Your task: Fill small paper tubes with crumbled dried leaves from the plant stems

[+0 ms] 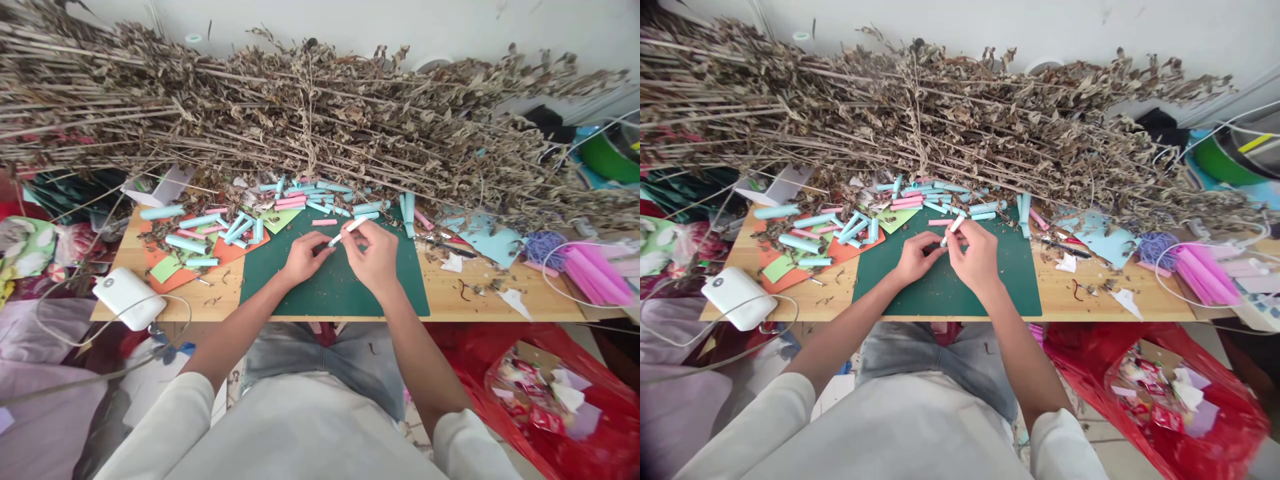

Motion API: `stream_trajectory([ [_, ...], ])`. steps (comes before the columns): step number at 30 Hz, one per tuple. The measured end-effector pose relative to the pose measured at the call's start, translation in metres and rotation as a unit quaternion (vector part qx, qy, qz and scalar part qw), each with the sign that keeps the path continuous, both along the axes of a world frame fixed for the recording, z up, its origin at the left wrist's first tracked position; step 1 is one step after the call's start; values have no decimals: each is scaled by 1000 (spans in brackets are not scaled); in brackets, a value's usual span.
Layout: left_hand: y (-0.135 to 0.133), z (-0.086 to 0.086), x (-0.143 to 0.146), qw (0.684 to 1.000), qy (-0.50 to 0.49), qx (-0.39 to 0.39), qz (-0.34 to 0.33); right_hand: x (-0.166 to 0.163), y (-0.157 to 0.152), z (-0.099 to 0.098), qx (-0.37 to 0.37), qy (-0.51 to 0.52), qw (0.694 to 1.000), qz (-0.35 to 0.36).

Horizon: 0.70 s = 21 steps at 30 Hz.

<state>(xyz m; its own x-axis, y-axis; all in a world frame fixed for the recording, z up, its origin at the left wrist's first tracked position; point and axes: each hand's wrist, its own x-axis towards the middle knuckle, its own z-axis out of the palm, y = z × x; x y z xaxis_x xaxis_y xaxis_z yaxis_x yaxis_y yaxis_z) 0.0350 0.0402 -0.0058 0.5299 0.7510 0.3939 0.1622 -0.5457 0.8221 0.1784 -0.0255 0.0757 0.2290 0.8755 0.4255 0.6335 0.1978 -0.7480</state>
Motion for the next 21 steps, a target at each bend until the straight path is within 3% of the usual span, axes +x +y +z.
stream_trajectory([
  [12,1,0,0,1000,11,-8,15,3,7,-10,-23,18,999,32],
  [21,-1,1,0,1000,7,-19,19,2,9,-6,-22,-18,999,35],
])
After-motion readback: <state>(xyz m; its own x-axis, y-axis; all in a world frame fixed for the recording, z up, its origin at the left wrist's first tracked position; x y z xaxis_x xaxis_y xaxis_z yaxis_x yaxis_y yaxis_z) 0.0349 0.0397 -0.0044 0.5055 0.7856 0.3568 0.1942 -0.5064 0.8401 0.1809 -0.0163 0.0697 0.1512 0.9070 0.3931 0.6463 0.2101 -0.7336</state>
